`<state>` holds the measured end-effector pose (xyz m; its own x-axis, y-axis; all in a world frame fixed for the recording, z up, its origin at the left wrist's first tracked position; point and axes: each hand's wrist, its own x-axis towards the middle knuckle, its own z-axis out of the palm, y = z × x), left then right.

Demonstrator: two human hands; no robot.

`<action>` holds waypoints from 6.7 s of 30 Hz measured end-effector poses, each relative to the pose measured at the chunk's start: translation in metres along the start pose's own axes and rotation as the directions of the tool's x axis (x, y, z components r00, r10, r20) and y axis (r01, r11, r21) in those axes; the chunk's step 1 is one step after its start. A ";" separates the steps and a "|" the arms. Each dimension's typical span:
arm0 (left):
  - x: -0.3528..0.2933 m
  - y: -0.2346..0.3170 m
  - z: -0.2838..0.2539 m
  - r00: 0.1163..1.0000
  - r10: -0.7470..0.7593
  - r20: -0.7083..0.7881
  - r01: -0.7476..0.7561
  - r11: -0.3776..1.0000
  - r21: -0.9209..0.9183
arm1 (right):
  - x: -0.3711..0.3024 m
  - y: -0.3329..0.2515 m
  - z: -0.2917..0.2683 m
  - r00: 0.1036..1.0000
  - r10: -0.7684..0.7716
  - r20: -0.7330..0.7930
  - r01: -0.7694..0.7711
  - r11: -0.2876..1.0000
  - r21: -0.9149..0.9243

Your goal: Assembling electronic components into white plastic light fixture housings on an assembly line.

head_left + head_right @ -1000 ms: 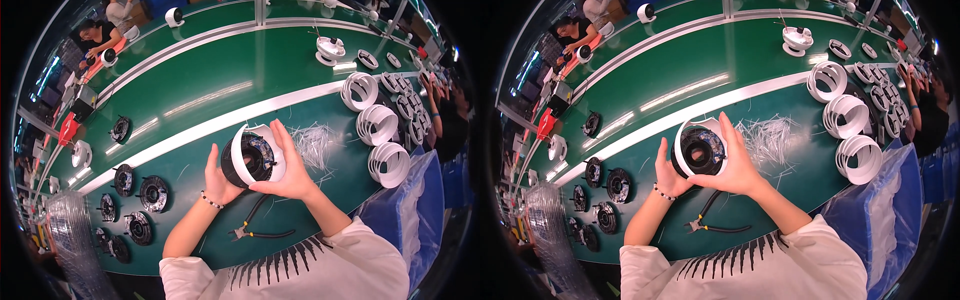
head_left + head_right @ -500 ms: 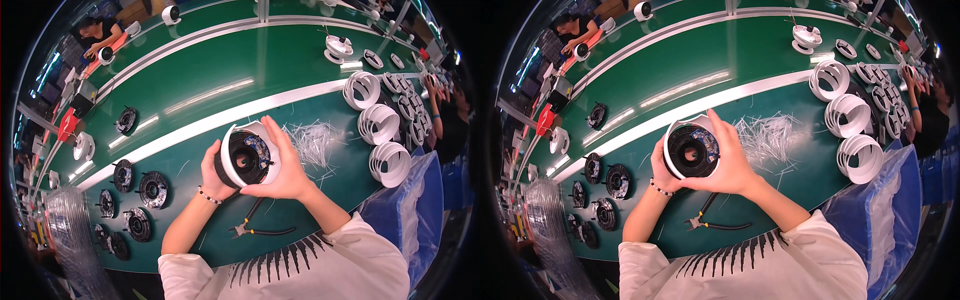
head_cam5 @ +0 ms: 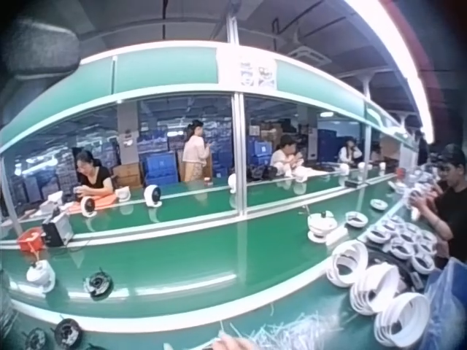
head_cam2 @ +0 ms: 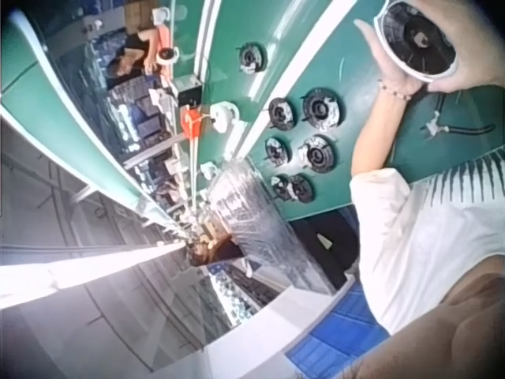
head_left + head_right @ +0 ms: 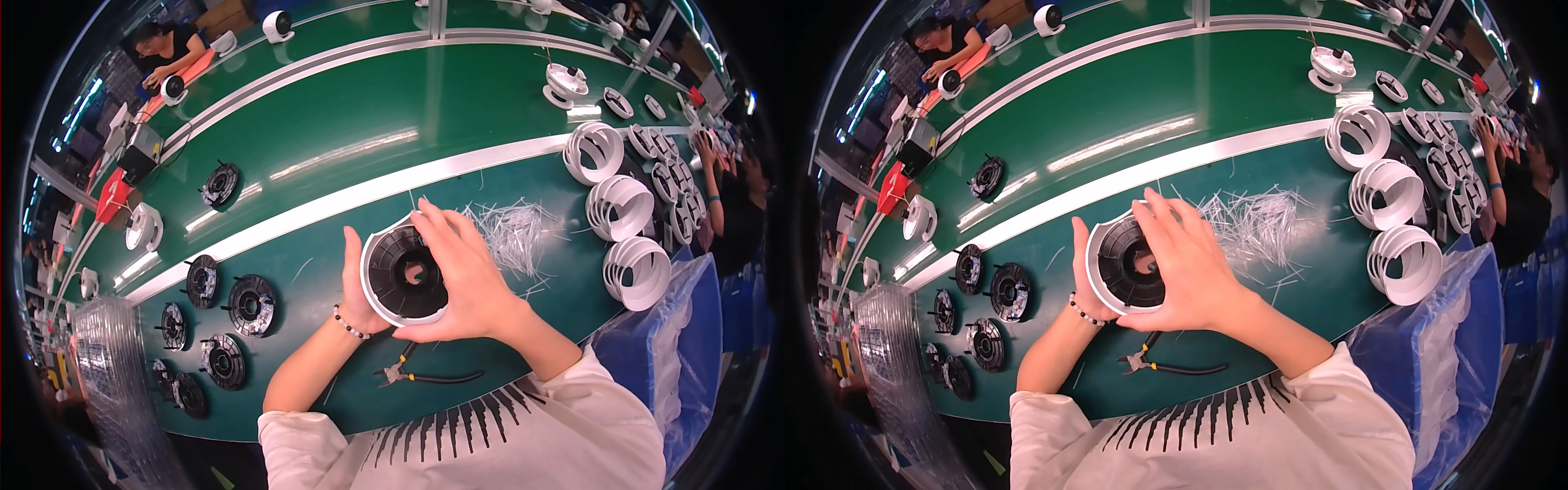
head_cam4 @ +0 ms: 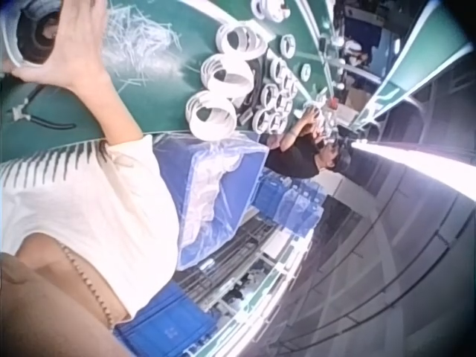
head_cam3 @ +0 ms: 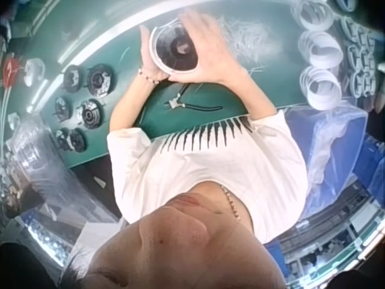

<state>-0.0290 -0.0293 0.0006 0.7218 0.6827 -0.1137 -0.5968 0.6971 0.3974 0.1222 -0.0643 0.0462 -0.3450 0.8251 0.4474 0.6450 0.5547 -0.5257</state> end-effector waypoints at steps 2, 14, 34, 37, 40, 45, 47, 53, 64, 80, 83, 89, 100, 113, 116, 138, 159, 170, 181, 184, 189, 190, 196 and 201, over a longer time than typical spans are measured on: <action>-0.004 0.000 -0.001 1.000 -0.002 -0.031 0.004 0.999 0.041 | 0.000 0.002 -0.001 1.000 -0.017 0.010 0.017 1.000 -0.007; 0.023 -0.012 0.016 0.959 0.258 -0.114 -0.232 0.951 0.206 | -0.024 0.025 0.018 0.954 0.118 -0.277 -0.103 0.992 0.068; 0.257 0.089 -0.082 0.904 0.209 -0.372 -0.076 0.937 0.342 | -0.171 0.099 -0.152 0.189 0.469 -0.863 -0.961 0.270 -0.064; 0.256 0.090 -0.088 0.870 0.313 -0.381 -0.107 0.874 0.474 | -0.175 0.127 -0.148 0.207 0.519 -0.829 -0.966 0.242 -0.090; 0.239 0.080 -0.050 0.738 0.527 -0.421 -0.060 0.674 0.737 | -0.199 0.153 -0.156 0.196 0.599 -0.776 -0.963 0.269 -0.035; 0.221 0.130 -0.100 0.569 0.822 -0.036 -0.161 0.155 0.975 | -0.176 0.144 -0.165 0.290 0.508 -0.811 -0.938 0.318 -0.137; 0.190 0.162 -0.099 0.438 0.899 0.023 -0.075 0.011 0.997 | -0.194 0.167 -0.168 0.309 0.464 -0.830 -0.936 0.302 -0.180; 0.116 0.241 -0.134 0.297 0.945 0.135 0.432 -0.259 0.864 | -0.229 0.181 -0.191 0.427 0.513 -0.745 -0.892 0.376 -0.253; 0.093 0.267 -0.154 0.302 0.881 -0.365 0.868 -0.096 0.487 | -0.232 0.171 -0.191 0.217 0.465 -0.858 -0.954 0.289 -0.084; 0.050 0.173 -0.063 0.792 0.523 -0.315 -0.210 0.717 0.664 | -0.061 -0.002 -0.072 0.924 -0.320 0.210 0.318 0.947 0.042; 0.045 0.136 -0.039 0.829 0.523 -0.198 -0.289 0.704 0.649 | -0.057 0.007 -0.038 0.840 -0.359 0.408 0.327 0.933 0.150; 0.042 0.090 -0.009 0.869 0.472 -0.149 -0.271 0.705 0.655 | -0.057 0.034 -0.011 0.745 -0.233 0.625 0.244 0.967 0.070; 0.056 0.062 -0.033 0.771 0.602 -0.207 -0.436 0.736 0.517 | -0.048 -0.017 0.019 0.807 0.099 0.583 0.030 0.978 -0.207; 0.053 0.035 -0.030 0.731 0.678 -0.072 -0.606 0.695 0.387 | -0.029 0.018 -0.012 0.984 0.026 0.176 -0.064 0.976 0.210; 0.057 0.011 -0.027 0.780 0.625 -0.033 -0.578 0.738 0.348 | -0.028 0.047 -0.006 0.908 0.398 -0.129 -0.173 0.637 0.752; 0.047 -0.003 -0.047 0.959 -0.250 0.132 0.256 0.966 -0.031 | -0.026 0.044 -0.017 0.970 0.060 0.234 -0.079 0.994 0.072; 0.045 -0.005 -0.023 0.988 -0.125 -0.095 0.128 0.991 0.031 | -0.034 0.055 -0.002 0.989 0.076 -0.130 -0.041 0.965 0.258; 0.043 -0.013 -0.016 0.993 -0.114 0.010 0.115 0.985 -0.131 | -0.034 0.051 0.006 0.996 0.013 -0.093 0.004 0.982 0.187; 0.040 -0.008 -0.036 0.965 -0.257 0.057 0.255 0.966 0.038 | -0.029 0.044 -0.009 0.995 0.011 0.102 -0.031 0.979 0.202; 0.041 -0.007 -0.041 0.943 -0.312 0.115 0.317 0.948 -0.029 | -0.028 0.046 -0.008 0.991 -0.008 0.135 -0.025 0.971 0.239; 0.040 -0.003 -0.034 0.966 -0.205 0.156 0.200 0.979 0.050 | -0.020 0.052 -0.013 0.995 -0.027 0.098 0.004 0.975 0.224; 0.038 -0.005 -0.027 0.977 -0.147 0.154 0.139 0.988 0.061 | -0.019 0.051 -0.016 0.998 -0.021 0.061 0.009 0.980 0.200; 0.040 -0.021 -0.007 0.992 -0.051 -0.113 0.063 0.992 0.105 | -0.040 0.054 0.006 0.991 0.107 -0.082 -0.086 0.970 0.229; 0.037 -0.021 0.000 0.981 0.152 -0.118 -0.130 0.976 0.177 | -0.038 0.039 0.010 0.973 0.135 -0.189 -0.093 0.972 0.216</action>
<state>0.0101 -0.0189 -0.0122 0.5761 0.8019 -0.1583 -0.6142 0.5525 0.5635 0.1542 -0.0732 0.0011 -0.1199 0.8571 0.5010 0.5112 0.4859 -0.7089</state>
